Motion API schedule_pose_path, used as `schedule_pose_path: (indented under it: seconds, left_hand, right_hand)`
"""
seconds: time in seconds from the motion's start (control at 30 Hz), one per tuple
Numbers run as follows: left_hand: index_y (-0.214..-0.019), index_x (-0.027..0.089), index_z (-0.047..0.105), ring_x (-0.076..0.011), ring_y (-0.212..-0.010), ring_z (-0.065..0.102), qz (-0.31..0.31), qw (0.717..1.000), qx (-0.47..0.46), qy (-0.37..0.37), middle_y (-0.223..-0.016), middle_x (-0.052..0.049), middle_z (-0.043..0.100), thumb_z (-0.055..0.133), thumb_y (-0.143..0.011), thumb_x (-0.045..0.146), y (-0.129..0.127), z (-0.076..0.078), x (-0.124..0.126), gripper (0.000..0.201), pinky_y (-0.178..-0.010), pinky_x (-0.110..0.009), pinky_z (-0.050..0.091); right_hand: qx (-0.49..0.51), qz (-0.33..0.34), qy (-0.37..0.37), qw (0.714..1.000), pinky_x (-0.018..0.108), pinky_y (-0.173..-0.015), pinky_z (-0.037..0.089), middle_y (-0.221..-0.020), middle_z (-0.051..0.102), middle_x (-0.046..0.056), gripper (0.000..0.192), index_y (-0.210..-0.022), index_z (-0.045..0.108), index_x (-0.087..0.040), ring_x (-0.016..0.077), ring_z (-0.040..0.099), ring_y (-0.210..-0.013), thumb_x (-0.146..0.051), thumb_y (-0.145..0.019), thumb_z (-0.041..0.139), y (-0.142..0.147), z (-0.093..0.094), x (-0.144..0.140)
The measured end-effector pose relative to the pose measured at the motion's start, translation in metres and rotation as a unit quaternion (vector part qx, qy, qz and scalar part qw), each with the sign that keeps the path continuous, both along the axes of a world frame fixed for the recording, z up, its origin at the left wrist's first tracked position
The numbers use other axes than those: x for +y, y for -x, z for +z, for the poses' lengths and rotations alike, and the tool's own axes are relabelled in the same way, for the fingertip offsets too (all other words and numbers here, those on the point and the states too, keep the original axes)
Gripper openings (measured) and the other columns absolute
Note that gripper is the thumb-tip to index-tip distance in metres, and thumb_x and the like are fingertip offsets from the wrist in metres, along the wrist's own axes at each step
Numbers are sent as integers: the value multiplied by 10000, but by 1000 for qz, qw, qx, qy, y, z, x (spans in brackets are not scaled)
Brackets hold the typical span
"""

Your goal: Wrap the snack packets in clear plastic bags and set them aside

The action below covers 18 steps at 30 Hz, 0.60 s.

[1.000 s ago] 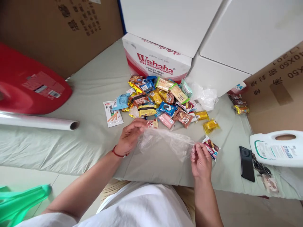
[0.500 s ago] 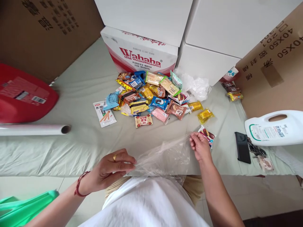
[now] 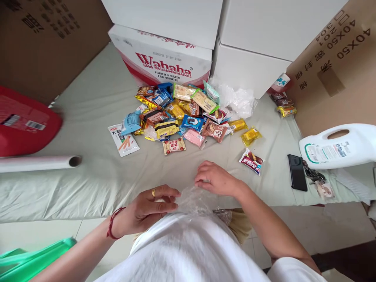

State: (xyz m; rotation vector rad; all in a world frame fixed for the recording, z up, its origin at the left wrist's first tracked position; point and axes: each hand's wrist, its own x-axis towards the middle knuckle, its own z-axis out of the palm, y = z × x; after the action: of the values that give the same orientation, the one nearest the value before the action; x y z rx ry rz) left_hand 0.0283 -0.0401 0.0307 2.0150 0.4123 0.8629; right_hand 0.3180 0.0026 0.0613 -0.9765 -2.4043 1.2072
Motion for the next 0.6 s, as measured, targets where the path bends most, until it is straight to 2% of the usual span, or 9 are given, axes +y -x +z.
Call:
schedule_pose_path:
  seconds: [0.03,0.1,0.23,0.37,0.43,0.5,0.6]
  left_hand:
    - [-1169,243,693,-189,-985,657,8,1000,3,-13,-1212,-156,658,523,-983,144,2,2,-2,271,-776,-281,576]
    - [-1125,250,707,-203,-979,624,31,998,19,-48,-1215,-147,637,554,-955,149,8,6,-7,250,-757,-302,556]
    - [-1094,238,711,-197,-893,593,58,992,71,-90,-1107,-125,621,566,-928,152,26,9,-17,237,-725,-319,515]
    - [-1098,199,690,-190,-802,574,60,981,122,-135,-1000,-110,630,528,-912,105,44,7,-25,264,-695,-327,496]
    - [-1086,188,681,-188,-754,565,63,973,156,-159,-953,-103,643,501,-906,82,52,7,-29,275,-670,-326,485]
    - [-1082,195,672,-184,-721,570,60,968,188,-159,-904,-87,648,476,-909,72,58,9,-33,289,-645,-315,475]
    - [-1204,203,632,-170,-716,605,45,976,199,-79,-900,-75,652,470,-939,111,61,12,-40,325,-625,-282,483]
  right_hand:
    - [16,-13,31,999,351,-886,518,-864,692,67,317,-923,734,-194,206,628,-939,-448,-1009,565,3,-6,5]
    - [47,-80,103,990,306,-794,518,-830,675,37,342,-883,708,-186,165,625,-809,-487,-989,584,3,-15,14]
    - [101,-254,228,934,273,-631,515,-727,625,-9,405,-854,622,-204,149,611,-666,-606,-866,674,-6,-24,28]
    - [103,-375,241,889,256,-481,454,-610,557,-42,399,-834,584,-225,147,572,-532,-602,-794,707,-14,-37,36]
    - [96,-405,237,878,251,-442,423,-584,521,-55,392,-816,578,-226,143,551,-496,-590,-766,713,-17,-44,38]
    - [80,-401,254,877,249,-422,403,-584,502,-61,381,-798,571,-226,142,547,-479,-575,-745,715,-18,-50,39]
    - [36,-362,264,893,244,-407,359,-602,501,-61,331,-794,563,-227,131,529,-451,-540,-775,668,-12,-53,41]
